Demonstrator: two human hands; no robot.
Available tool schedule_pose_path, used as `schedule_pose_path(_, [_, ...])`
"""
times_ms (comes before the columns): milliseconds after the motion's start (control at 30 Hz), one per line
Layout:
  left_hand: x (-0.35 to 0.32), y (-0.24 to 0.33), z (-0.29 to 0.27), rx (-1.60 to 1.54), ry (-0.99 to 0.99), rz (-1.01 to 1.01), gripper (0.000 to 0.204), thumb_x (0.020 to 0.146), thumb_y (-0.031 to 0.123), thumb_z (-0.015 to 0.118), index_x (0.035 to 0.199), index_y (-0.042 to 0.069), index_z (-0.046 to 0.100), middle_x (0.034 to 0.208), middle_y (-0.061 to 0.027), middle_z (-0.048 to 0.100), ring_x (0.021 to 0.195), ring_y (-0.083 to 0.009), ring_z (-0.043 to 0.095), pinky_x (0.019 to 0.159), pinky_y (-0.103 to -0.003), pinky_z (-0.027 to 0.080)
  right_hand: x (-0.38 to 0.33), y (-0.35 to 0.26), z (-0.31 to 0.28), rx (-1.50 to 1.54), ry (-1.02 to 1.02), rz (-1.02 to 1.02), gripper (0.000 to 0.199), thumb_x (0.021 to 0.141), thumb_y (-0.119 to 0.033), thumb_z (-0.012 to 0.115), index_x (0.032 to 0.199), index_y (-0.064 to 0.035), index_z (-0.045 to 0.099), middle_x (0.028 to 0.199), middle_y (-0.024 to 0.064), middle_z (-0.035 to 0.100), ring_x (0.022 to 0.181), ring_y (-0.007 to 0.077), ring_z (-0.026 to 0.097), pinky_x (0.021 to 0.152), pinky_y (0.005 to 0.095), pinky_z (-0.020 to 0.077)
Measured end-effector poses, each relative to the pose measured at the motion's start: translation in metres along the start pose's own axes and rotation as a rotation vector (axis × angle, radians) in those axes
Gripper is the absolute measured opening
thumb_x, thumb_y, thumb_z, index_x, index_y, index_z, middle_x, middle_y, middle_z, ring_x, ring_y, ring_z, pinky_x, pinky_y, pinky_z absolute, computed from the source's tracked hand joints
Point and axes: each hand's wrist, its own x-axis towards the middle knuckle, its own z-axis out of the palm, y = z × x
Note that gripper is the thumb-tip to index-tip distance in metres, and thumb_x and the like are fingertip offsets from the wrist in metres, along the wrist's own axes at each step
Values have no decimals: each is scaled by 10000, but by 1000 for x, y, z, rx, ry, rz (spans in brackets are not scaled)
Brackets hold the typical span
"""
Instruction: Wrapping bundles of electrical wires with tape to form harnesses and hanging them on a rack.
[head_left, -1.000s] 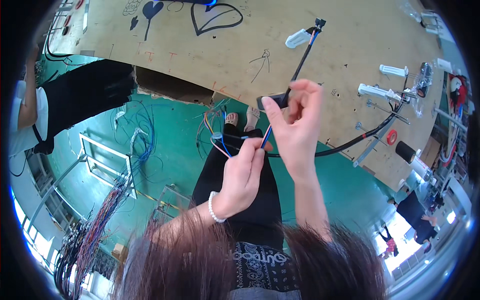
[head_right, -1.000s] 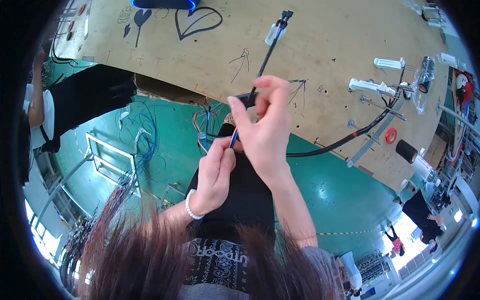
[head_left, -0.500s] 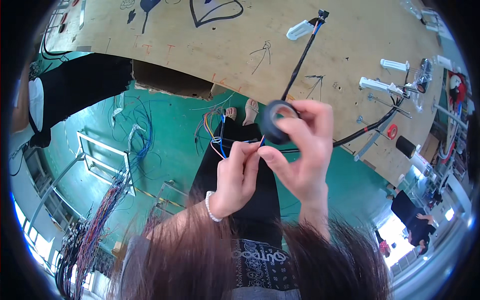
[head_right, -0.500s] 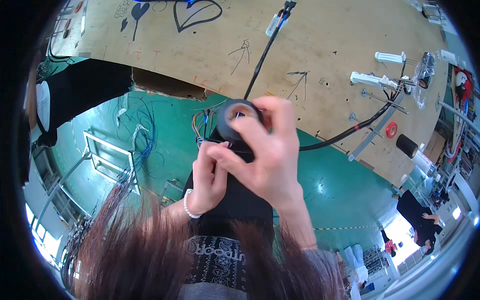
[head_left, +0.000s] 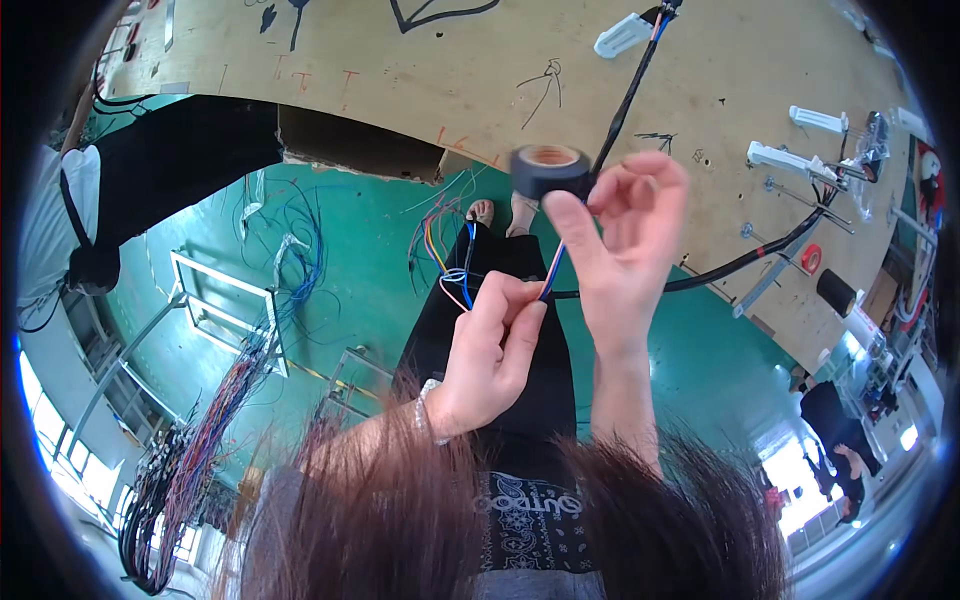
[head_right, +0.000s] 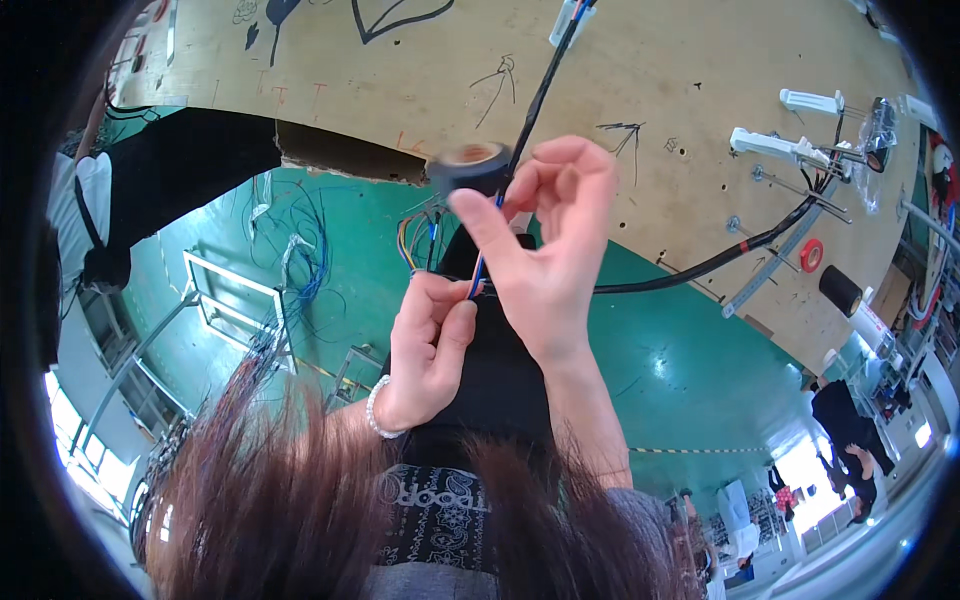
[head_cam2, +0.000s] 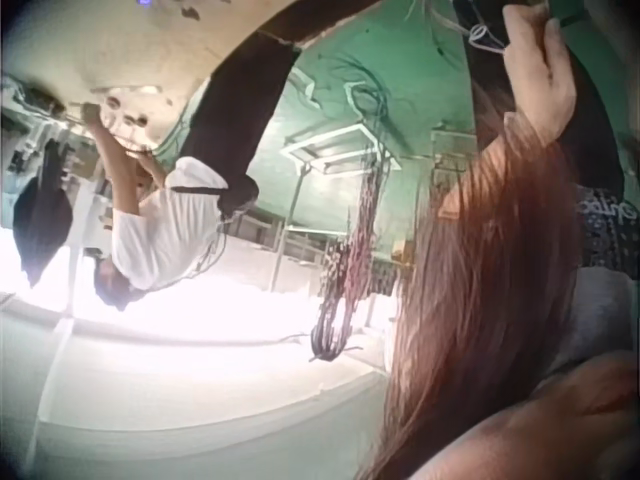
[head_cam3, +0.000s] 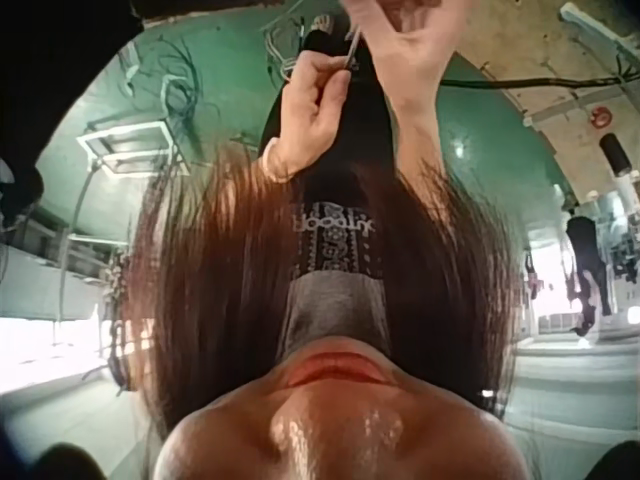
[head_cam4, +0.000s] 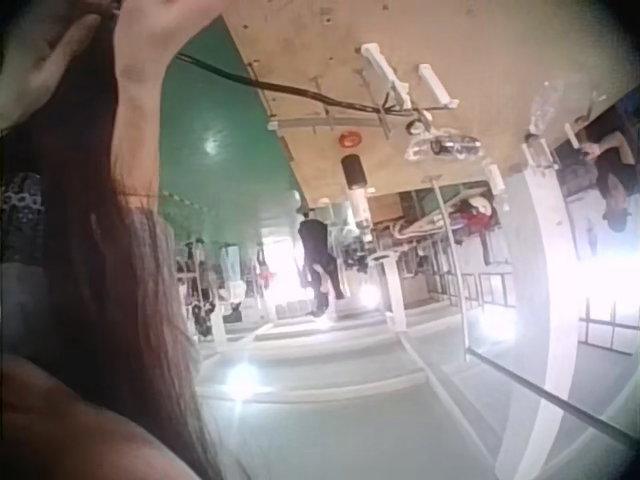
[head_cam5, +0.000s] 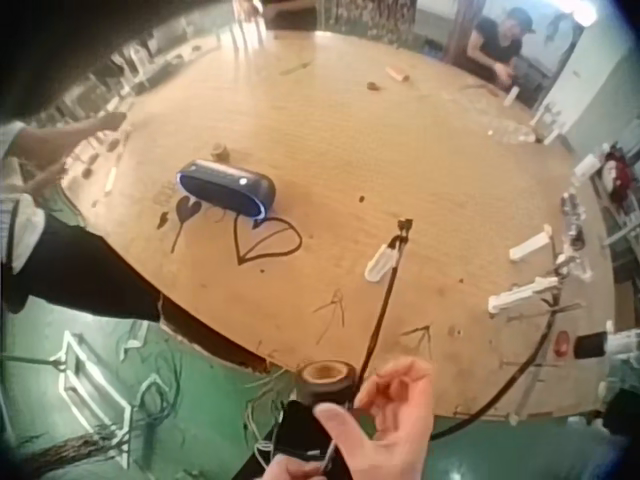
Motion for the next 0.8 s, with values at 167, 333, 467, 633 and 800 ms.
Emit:
schedule_pose_path(167, [1, 7, -7, -157, -60, -99, 105, 988, 70, 476, 1076, 12, 468, 710, 62, 431, 600, -11, 351, 530, -179, 282, 22, 31, -21, 339, -315, 422, 328, 914, -280, 640, 1122, -53, 526, 951, 66, 579, 839, 121, 564, 721, 258, 472])
schedule_pose_path(333, [3, 2, -9, -126, -35, -64, 87, 980, 59, 489, 1051, 10, 482, 681, 60, 436, 590, -7, 355, 520, -185, 295, -19, 33, -13, 571, -86, 389, 342, 961, -327, 553, 1127, -27, 544, 1071, 142, 573, 1018, 230, 591, 870, 361, 508])
schedule_pose_path(467, [4, -3, -13, 204, 55, 158, 82, 937, -2, 531, 1016, -2, 508, 615, -36, 505, 516, -84, 460, 479, -234, 360, -27, -14, -26, -242, -213, -103, 345, 971, -333, 529, 1084, -9, 565, 1040, 123, 509, 941, 220, 546, 775, 312, 472])
schedule_pose_path(633, [1, -1, -3, 247, 45, 162, 124, 902, -49, 549, 1017, -10, 522, 614, -105, 527, 495, -172, 531, 471, -272, 395, -5, -12, -9, -354, -65, 113, 300, 862, -249, 704, 1054, -66, 564, 789, -14, 450, 693, 75, 439, 610, 232, 400])
schedule_pose_path(800, [2, -2, -3, -29, 14, 43, 59, 952, -8, 507, 1009, -1, 516, 625, 49, 432, 558, -12, 365, 501, -182, 303, 2, 41, -22, 346, -288, 280, 350, 957, -286, 549, 1192, -30, 510, 1258, 146, 538, 1093, 223, 568, 900, 381, 479])
